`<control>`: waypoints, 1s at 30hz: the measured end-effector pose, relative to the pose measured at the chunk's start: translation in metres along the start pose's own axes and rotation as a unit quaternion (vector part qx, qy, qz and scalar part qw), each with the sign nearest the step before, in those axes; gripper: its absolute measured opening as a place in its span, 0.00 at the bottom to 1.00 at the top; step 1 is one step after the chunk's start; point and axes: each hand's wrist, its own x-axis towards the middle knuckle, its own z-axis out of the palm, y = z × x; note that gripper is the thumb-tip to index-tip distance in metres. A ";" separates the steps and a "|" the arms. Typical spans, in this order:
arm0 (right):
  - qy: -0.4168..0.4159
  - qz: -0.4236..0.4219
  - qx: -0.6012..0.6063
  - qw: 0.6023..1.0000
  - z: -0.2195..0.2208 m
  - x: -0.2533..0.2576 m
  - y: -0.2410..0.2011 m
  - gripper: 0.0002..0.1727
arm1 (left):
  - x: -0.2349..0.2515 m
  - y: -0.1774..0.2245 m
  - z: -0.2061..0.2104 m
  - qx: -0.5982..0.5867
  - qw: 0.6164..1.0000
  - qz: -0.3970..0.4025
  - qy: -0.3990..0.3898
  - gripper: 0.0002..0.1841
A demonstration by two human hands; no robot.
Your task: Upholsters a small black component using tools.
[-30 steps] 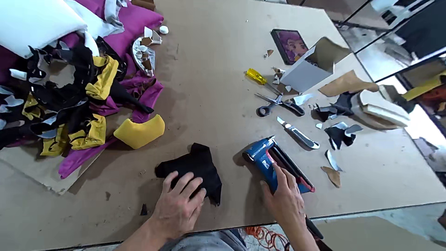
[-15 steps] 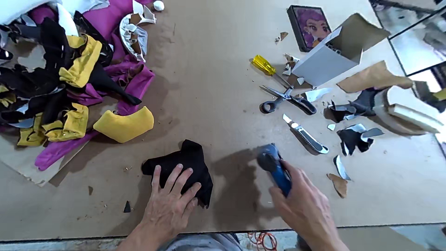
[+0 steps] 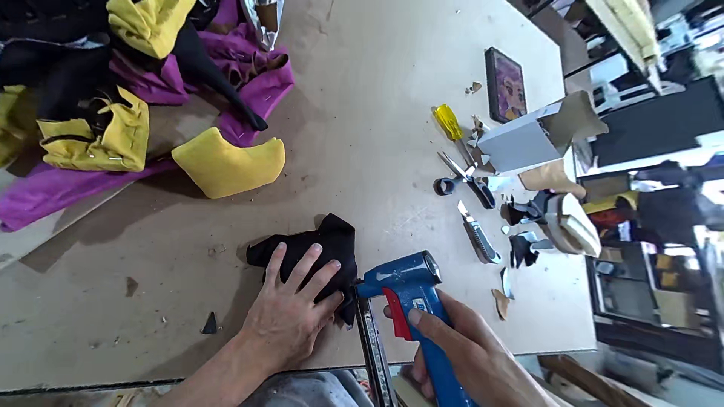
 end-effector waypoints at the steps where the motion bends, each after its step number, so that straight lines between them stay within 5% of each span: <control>1: -0.001 0.007 -0.001 1.000 0.002 0.001 -0.003 0.17 | 0.000 0.000 0.000 -0.004 1.000 -0.001 0.003 0.15; 9: 0.009 0.088 -0.062 0.994 0.023 0.011 -0.039 0.14 | -0.006 -0.034 -0.020 -0.106 0.993 0.050 -0.034 0.13; 30: -0.068 0.260 -0.027 0.963 0.004 0.056 -0.074 0.13 | 0.000 -0.027 -0.021 -0.131 0.989 0.010 -0.068 0.20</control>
